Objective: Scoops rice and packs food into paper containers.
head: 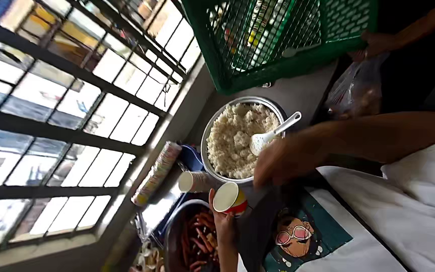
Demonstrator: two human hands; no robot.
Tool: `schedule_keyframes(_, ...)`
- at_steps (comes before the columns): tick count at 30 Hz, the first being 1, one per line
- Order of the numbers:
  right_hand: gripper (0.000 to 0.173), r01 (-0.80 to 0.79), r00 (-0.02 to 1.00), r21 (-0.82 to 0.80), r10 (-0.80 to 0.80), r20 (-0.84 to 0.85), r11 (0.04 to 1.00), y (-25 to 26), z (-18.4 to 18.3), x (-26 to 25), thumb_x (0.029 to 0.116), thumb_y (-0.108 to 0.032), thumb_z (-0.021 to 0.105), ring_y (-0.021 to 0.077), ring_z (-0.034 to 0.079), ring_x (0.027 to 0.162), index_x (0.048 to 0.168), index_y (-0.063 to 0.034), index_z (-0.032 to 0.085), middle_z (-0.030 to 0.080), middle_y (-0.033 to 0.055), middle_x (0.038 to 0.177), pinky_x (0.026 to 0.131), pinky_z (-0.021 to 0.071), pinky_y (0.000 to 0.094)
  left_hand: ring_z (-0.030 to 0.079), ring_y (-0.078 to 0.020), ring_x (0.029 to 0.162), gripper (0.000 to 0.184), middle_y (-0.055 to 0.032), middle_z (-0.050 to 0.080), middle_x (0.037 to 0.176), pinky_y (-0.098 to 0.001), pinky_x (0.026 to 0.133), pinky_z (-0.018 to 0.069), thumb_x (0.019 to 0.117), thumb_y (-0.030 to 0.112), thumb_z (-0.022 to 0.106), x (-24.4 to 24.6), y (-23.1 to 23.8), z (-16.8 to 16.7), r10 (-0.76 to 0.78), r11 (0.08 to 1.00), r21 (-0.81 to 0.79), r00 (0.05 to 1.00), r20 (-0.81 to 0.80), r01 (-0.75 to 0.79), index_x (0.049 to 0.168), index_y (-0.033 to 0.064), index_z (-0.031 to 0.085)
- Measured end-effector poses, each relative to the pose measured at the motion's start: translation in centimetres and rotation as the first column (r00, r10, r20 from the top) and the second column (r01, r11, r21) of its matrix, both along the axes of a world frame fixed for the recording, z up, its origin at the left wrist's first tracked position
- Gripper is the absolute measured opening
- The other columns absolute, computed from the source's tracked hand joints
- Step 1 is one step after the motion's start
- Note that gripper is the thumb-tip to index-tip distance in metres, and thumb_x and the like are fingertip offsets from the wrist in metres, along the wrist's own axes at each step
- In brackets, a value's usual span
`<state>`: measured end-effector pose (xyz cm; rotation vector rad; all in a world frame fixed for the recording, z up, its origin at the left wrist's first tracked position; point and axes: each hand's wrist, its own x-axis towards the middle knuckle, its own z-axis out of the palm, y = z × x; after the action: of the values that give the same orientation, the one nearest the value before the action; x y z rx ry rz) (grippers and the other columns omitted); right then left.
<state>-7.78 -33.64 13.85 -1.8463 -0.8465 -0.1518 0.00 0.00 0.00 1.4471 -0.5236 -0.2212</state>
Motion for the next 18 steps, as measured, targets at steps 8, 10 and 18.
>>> schedule_keyframes(8, 0.031, 0.132, 0.804, -0.956, -0.592, -0.051, 0.263, -6.6, -12.1, 9.0, 0.1000, -0.027, 0.066, 0.0493, 0.058, 0.121, 0.122, -0.0069, 0.072, 0.063, 0.0251, 0.128, 0.092, 0.0487, 0.0682, 0.061, -0.0111, 0.126, 0.097, 0.0004, 0.060, 0.142, -0.0330, 0.106, 0.0526, 0.0845, 0.065, 0.069, -1.4, 0.8, -0.9, -0.351, 0.936, -0.048, 0.924, -0.152, 0.348, 0.155, 0.0094, 0.032)
schedule_keyframes(10, 0.039, 0.088, 0.792, -0.972, -0.608, -0.065, 0.219, -5.7, -11.3, 9.3, 0.0983, -0.013, 0.066, 0.0530, 0.053, 0.125, 0.137, -0.0114, 0.065, 0.056, 0.0267, 0.140, 0.093, 0.0466, 0.0710, 0.062, -0.0128, 0.124, 0.097, -0.0030, 0.064, 0.137, -0.0342, 0.105, 0.0528, 0.0868, 0.078, 0.050, -2.3, 0.7, -0.3, -0.226, 0.974, -0.049, 0.949, -0.221, 0.220, 0.150, 0.0050, 0.041)
schedule_keyframes(18, 0.056, 0.139, 0.900, -0.985, -0.427, 0.082, 0.104, -8.1, -12.0, 11.7, 0.0990, 0.002, 0.056, 0.0512, 0.061, 0.113, 0.150, -0.0206, 0.053, 0.062, 0.0299, 0.124, 0.092, 0.0486, 0.0644, 0.067, -0.0086, 0.111, 0.101, -0.0020, 0.071, 0.120, -0.0290, 0.097, 0.0560, 0.0786, 0.083, 0.060, -4.5, 1.7, 0.6, 0.019, 0.998, 0.064, 0.885, -0.466, 0.012, 0.137, 0.0015, 0.052)
